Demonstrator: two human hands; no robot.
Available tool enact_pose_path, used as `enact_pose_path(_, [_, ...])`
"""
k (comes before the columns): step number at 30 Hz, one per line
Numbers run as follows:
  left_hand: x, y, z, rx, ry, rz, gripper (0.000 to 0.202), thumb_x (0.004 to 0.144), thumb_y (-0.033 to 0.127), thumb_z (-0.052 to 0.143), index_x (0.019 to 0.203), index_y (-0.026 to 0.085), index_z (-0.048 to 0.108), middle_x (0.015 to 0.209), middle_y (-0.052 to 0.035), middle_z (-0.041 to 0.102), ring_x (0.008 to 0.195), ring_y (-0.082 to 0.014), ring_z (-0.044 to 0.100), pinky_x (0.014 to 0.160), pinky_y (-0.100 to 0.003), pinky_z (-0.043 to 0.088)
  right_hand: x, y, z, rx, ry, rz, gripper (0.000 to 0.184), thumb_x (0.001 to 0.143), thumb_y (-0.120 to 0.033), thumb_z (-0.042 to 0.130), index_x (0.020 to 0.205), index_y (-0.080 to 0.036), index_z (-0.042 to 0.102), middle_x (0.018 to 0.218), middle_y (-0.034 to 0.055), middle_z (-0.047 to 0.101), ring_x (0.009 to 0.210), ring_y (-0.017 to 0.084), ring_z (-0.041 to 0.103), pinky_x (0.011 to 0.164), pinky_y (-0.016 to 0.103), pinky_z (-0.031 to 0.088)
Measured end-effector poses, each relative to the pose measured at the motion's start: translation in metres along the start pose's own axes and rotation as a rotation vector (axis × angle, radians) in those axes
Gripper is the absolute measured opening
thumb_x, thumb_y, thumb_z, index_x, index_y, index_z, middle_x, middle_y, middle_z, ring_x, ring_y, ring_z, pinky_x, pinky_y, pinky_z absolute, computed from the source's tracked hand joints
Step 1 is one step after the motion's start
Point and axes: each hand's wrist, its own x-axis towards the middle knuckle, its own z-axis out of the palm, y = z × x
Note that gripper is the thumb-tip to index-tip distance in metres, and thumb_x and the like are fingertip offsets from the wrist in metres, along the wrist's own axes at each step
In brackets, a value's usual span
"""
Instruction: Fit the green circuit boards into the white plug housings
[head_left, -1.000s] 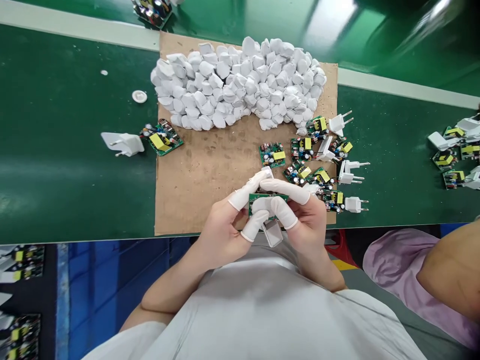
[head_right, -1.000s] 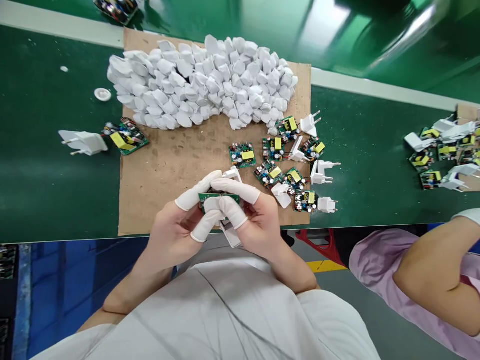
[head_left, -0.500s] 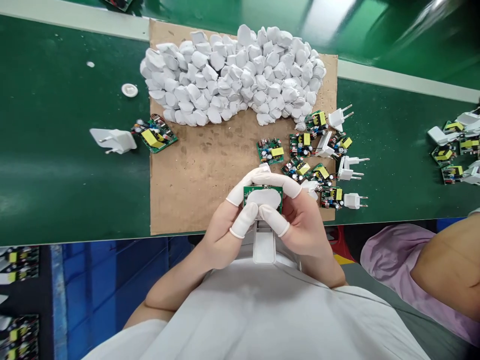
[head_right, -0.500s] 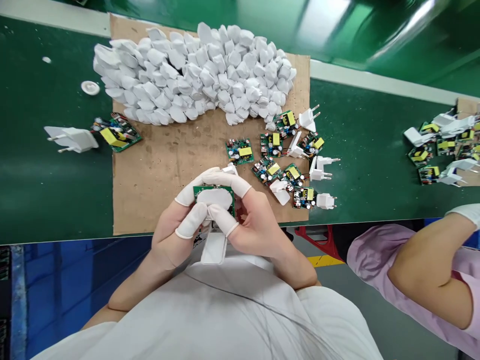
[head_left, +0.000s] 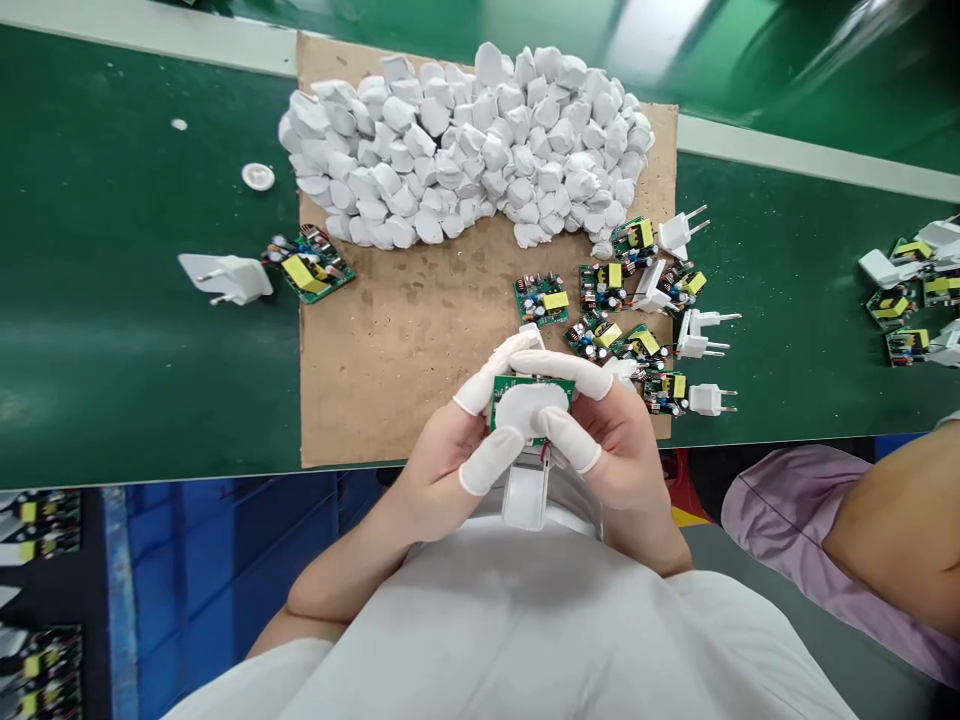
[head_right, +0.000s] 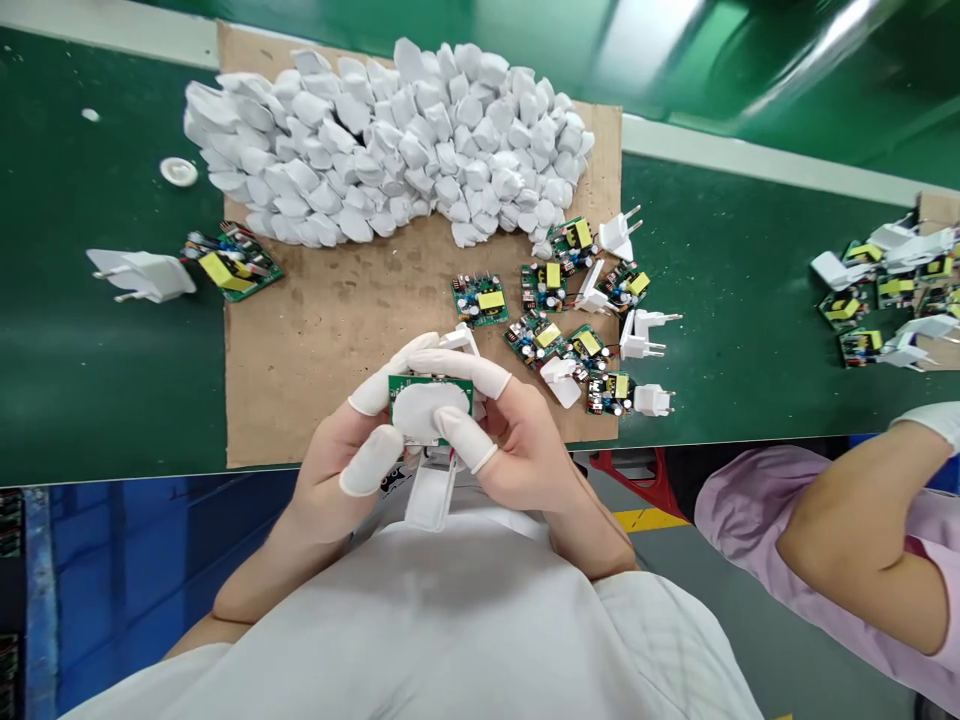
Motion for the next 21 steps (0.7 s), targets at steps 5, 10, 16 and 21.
enact_pose_path(5, [-0.0026,0.0046,0.0002,0.184,0.004,0.014,0.065,0.105,0.037,0.073,0.168,0.029,0.056,0.150,-0.0128,0.077,0.142,-0.0373,0.071,0.108,-0.045,0.068,-0.0029,0.0006,0.0032,-0.035,0.045,0.010,0.034,0.106,-0.048,0.074,0.135,-0.029,0.076,0.127,0.0042,0.084,0.105,0.026,0.083,0.089,0.039,0.072])
enact_pose_path(10, [-0.0031,0.0044,-0.0008,0.166,0.009,0.003,0.064,0.103,0.044,0.075,0.164,0.028,0.061,0.134,-0.0134,0.084,0.136,-0.0384,0.075,0.098,-0.044,0.072,-0.0034,0.0016,0.0031,0.005,0.060,0.067,0.037,0.103,-0.052,0.075,0.131,-0.027,0.078,0.111,0.0041,0.085,0.093,0.024,0.082,0.080,0.037,0.072])
enact_pose_path(16, [-0.0012,0.0028,0.0045,0.066,0.095,0.021,0.051,0.108,0.054,0.066,0.151,0.028,0.073,0.151,-0.0118,0.077,0.132,-0.0356,0.077,0.106,-0.045,0.069,0.0023,-0.0015,0.0014,-0.038,0.016,-0.001,0.040,0.102,-0.058,0.074,0.129,-0.029,0.079,0.118,0.0053,0.084,0.095,0.026,0.083,0.084,0.041,0.073])
enact_pose_path(21, [-0.0062,-0.0033,0.0077,0.118,0.141,0.034,0.057,0.101,0.055,0.077,0.152,0.030,0.071,0.110,-0.0095,0.087,0.084,-0.0250,0.082,0.078,-0.038,0.072,0.0017,0.0001,0.0067,-0.108,0.115,-0.011,0.037,0.100,-0.060,0.076,0.116,-0.028,0.082,0.104,0.0053,0.084,0.082,0.024,0.079,0.074,0.040,0.072])
